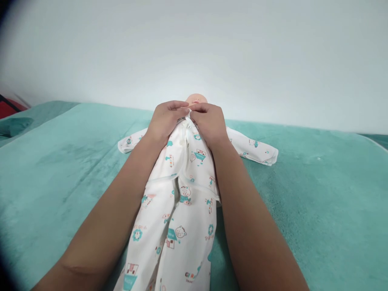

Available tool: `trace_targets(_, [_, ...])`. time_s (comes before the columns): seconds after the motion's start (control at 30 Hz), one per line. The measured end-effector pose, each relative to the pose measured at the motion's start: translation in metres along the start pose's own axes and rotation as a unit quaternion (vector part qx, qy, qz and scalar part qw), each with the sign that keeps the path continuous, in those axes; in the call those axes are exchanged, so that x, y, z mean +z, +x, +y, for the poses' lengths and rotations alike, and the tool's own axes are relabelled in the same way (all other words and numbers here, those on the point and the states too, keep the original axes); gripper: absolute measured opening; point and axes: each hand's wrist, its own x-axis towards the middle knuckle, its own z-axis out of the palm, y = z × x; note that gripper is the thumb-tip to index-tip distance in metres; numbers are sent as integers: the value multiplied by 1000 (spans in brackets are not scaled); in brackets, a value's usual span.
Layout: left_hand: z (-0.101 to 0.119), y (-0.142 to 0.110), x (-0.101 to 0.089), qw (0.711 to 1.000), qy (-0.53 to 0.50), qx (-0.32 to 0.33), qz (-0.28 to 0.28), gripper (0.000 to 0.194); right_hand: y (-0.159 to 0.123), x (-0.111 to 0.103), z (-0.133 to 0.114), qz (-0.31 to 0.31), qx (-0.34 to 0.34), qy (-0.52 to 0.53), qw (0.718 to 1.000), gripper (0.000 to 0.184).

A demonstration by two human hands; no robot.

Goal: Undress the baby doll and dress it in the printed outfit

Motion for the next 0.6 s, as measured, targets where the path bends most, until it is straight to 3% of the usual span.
trace_targets(0.2, [0, 0, 1, 1000, 21, 0, -8, 22, 0, 2, 1, 16, -1, 19, 1000, 23])
trace_targets(0.4, [-1, 0, 0, 997, 68, 42, -1, 28, -1, 3, -3, 22, 9, 11, 1000, 15])
trace_targets(0.6, [-4, 5, -1, 993, 103, 58, 19, 13, 2, 4, -2, 34, 2, -7, 999, 13])
